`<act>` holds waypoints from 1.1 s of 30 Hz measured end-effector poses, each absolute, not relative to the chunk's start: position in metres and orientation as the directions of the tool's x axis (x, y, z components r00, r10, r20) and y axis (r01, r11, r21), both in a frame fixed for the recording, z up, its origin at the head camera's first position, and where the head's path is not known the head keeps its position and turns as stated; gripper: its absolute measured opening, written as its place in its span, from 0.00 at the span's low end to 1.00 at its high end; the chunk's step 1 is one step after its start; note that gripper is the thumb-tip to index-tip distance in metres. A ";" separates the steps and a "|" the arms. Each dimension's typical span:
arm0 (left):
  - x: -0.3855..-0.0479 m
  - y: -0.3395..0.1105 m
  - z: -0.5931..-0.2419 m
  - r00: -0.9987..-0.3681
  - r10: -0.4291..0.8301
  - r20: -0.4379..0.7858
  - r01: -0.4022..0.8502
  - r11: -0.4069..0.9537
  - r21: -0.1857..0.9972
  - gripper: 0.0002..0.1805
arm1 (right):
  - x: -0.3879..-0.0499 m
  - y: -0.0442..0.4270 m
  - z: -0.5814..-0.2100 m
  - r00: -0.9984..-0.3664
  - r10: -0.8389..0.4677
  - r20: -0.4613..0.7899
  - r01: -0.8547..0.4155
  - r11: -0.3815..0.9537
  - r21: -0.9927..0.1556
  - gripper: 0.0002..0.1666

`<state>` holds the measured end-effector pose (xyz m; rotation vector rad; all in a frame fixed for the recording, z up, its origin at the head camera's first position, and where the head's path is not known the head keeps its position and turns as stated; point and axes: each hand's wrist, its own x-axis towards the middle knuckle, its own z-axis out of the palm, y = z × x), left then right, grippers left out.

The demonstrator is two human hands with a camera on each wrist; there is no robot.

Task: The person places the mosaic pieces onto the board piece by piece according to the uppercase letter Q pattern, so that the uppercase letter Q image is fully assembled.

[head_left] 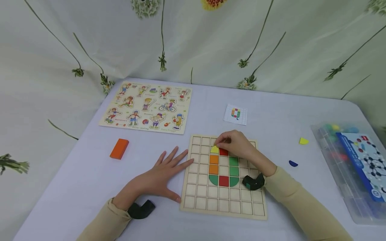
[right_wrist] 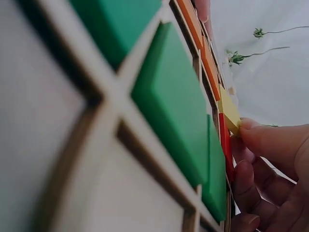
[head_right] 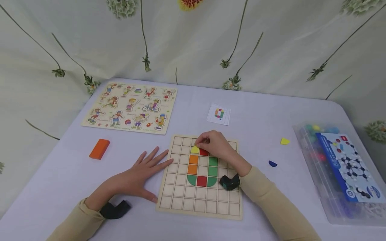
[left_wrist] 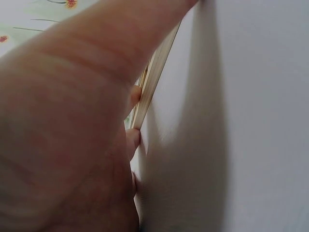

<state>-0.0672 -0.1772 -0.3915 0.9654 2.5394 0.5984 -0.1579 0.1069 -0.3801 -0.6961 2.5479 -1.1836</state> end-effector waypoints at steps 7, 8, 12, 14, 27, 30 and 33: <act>-0.068 -0.178 -0.392 -0.703 0.686 -0.184 0.540 0.685 0.490 0.62 | -0.158 0.106 -0.377 -0.841 -0.541 -0.010 -0.356 0.567 -0.743 0.03; -0.068 -0.178 -0.392 -0.703 0.688 -0.180 0.540 0.681 0.494 0.62 | -0.158 0.107 -0.377 -0.841 -0.540 -0.010 -0.358 0.571 -0.738 0.03; -0.068 -0.178 -0.392 -0.700 0.694 -0.170 0.540 0.670 0.509 0.62 | -0.158 0.112 -0.372 -0.852 -0.524 -0.006 -0.349 0.575 -0.740 0.04; -0.068 -0.178 -0.392 -0.699 0.696 -0.164 0.542 0.666 0.514 0.61 | -0.159 0.121 -0.367 -0.866 -0.499 0.005 -0.332 0.569 -0.752 0.06; -0.067 -0.182 -0.394 -0.708 0.682 -0.180 0.539 0.688 0.487 0.62 | -0.125 0.235 -0.384 -0.985 0.169 0.045 0.060 0.571 -0.819 0.22; -0.068 -0.182 -0.394 -0.707 0.683 -0.182 0.538 0.687 0.488 0.62 | -0.114 0.254 -0.388 -0.950 0.312 0.000 0.178 0.540 -0.823 0.23; -0.068 -0.182 -0.395 -0.705 0.687 -0.176 0.542 0.682 0.491 0.62 | -0.112 0.268 -0.392 -0.911 0.409 -0.055 0.273 0.498 -0.823 0.24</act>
